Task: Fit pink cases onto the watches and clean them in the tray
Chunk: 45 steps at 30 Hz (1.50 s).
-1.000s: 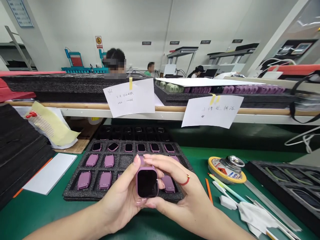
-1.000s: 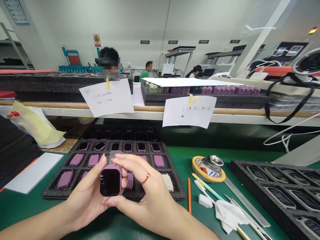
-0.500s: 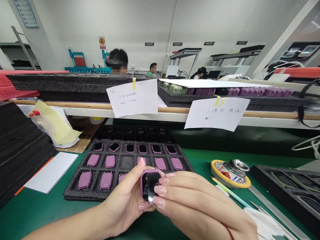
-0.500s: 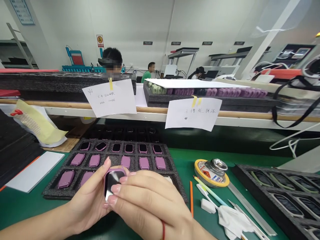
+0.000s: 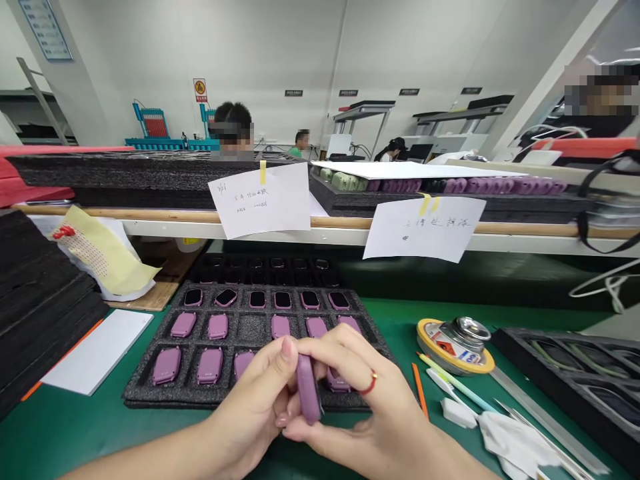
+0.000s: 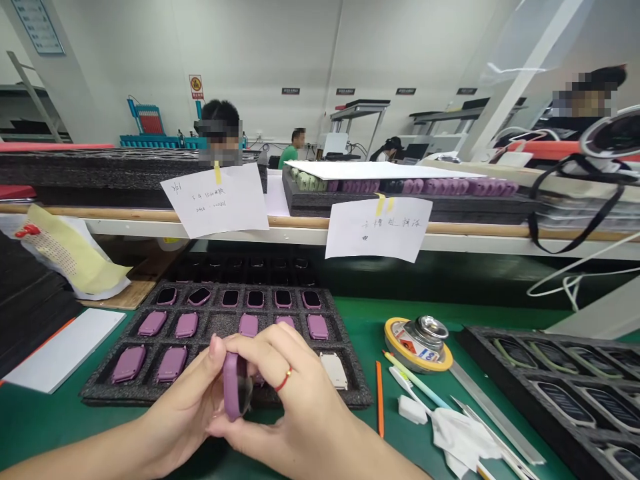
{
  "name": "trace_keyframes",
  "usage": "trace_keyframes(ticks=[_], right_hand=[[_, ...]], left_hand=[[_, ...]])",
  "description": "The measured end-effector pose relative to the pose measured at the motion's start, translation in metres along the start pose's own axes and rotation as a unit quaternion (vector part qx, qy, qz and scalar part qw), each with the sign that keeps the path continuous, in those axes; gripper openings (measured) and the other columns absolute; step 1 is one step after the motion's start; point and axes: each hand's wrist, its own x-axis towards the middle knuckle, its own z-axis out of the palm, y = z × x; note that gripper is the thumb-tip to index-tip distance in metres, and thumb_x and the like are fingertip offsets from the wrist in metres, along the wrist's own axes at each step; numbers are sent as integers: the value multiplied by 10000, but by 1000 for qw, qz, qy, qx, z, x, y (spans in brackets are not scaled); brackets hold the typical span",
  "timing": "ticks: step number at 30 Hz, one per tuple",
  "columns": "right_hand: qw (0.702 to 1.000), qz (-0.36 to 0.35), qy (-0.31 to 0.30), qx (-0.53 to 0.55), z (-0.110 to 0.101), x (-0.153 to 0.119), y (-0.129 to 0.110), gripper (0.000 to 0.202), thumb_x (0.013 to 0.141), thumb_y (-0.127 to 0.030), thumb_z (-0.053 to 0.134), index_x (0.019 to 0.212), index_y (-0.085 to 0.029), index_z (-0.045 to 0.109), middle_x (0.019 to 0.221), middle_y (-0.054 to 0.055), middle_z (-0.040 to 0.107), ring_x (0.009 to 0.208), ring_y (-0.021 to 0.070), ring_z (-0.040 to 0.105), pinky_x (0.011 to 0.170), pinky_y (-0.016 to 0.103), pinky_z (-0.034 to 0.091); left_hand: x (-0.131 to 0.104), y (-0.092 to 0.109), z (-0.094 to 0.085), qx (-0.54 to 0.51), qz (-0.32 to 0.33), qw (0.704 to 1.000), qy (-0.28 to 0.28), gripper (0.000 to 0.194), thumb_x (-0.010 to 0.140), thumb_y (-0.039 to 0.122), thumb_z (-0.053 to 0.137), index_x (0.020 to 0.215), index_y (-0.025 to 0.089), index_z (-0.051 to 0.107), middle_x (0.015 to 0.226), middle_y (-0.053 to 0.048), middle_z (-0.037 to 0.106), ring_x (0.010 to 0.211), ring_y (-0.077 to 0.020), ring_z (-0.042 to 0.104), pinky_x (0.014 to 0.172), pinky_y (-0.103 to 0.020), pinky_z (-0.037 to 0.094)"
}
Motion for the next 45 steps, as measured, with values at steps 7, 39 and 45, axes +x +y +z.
trace_keyframes(ticks=[7,39,45], right_hand=[[999,16,-11,43,-4,4,3,638,727,-278,888,1271,-269,555,996,29,655,892,189,622,784,304,535],[959,150,-239,-24,43,37,56,525,944,-173,580,1453,-275,505,1533,81,477,1409,265,450,1178,452,363],[946,202,-245,-72,45,32,87,536,883,-307,730,1366,-154,554,1361,151,600,1255,320,572,1055,548,458]], left_hand=[[0,11,5,-17,-61,998,3,683,703,802,635,696,121,693,667,-7,556,488,-66,459,428,-177,251],[59,41,-90,358,145,905,176,426,772,428,712,1107,184,614,995,-71,703,846,-213,661,777,-337,478],[62,50,-116,481,147,856,118,434,777,292,687,1179,211,546,1049,-67,712,887,-219,685,864,-380,499]])
